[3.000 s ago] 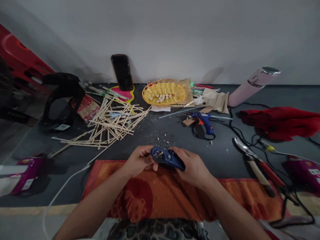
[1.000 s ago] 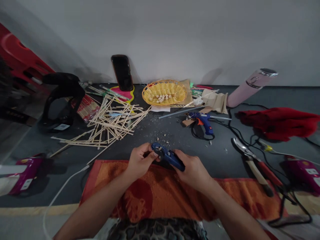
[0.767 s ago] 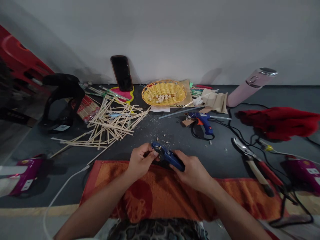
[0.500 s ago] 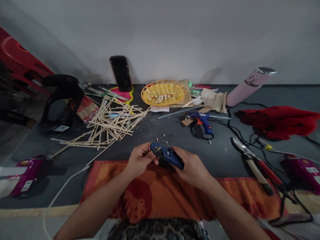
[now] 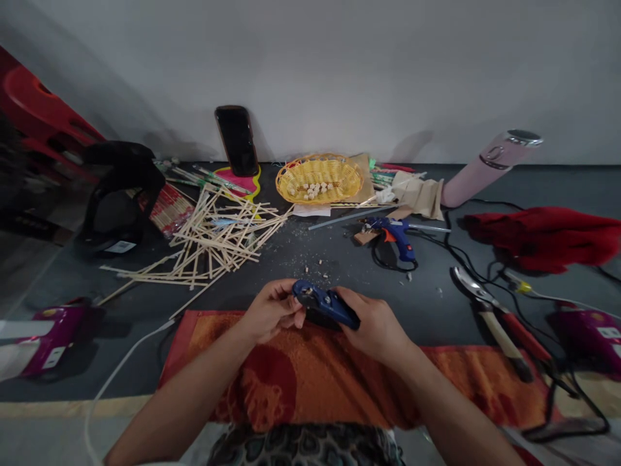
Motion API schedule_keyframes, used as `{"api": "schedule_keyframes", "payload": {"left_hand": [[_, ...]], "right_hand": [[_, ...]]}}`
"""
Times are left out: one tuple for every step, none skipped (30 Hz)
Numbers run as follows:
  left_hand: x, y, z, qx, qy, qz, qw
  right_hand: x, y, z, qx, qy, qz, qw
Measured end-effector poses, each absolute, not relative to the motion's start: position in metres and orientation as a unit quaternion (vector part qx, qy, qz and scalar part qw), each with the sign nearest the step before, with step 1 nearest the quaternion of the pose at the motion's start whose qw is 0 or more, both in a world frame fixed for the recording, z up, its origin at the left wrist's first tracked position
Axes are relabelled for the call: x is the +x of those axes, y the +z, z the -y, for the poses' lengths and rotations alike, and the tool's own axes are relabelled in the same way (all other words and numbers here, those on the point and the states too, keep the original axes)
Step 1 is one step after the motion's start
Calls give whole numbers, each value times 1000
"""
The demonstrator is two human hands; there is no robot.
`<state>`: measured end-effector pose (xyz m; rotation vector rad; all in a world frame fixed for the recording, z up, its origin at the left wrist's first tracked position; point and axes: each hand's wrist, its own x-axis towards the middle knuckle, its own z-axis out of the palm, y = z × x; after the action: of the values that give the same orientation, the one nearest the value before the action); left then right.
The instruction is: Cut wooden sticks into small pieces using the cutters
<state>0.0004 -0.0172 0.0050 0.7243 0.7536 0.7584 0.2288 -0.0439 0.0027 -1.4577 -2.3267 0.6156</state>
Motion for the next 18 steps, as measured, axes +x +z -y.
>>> {"api": "schedule_keyframes", "payload": {"left_hand": [[1,5,17,338,353,-354,798],[1,5,17,339,352,-357,796],[2,5,17,342,351,-360,793],[3,6,17,347,352,-364,790],[3,5,18,353,354,-370,783],[4,5,18,360,356,-377,775],[4,5,19,369,359,-387,765],[5,4,19,378,361,-397,755],[5,4,20,389,365,-406,743],[5,3,20,402,370,-412,729],[5,3,20,417,378,-418,713],[5,3,20,432,389,-422,696],[4,3,19,449,397,-424,679],[4,4,19,465,402,-426,663],[3,4,18,481,403,-425,652],[3,5,18,494,397,-423,647],[2,6,18,504,389,-419,647],[2,6,18,509,380,-414,651]], "right_hand": [[228,2,45,-516,206,816,160],[228,2,46,-519,199,816,155],[227,2,47,-522,196,816,150],[227,2,48,-526,194,815,145],[226,3,49,-530,196,813,141],[225,5,49,-532,202,811,136],[225,6,50,-535,212,807,134],[224,8,50,-536,225,803,133],[223,10,50,-537,238,798,134],[223,12,50,-538,252,793,137],[222,14,50,-538,266,787,140],[221,15,50,-539,281,781,144],[221,16,50,-538,295,776,148],[220,17,50,-536,308,772,151],[220,18,50,-534,314,770,153],[220,18,50,-532,312,772,154],[220,17,49,-532,300,777,153],[220,16,48,-532,283,783,150]]}}
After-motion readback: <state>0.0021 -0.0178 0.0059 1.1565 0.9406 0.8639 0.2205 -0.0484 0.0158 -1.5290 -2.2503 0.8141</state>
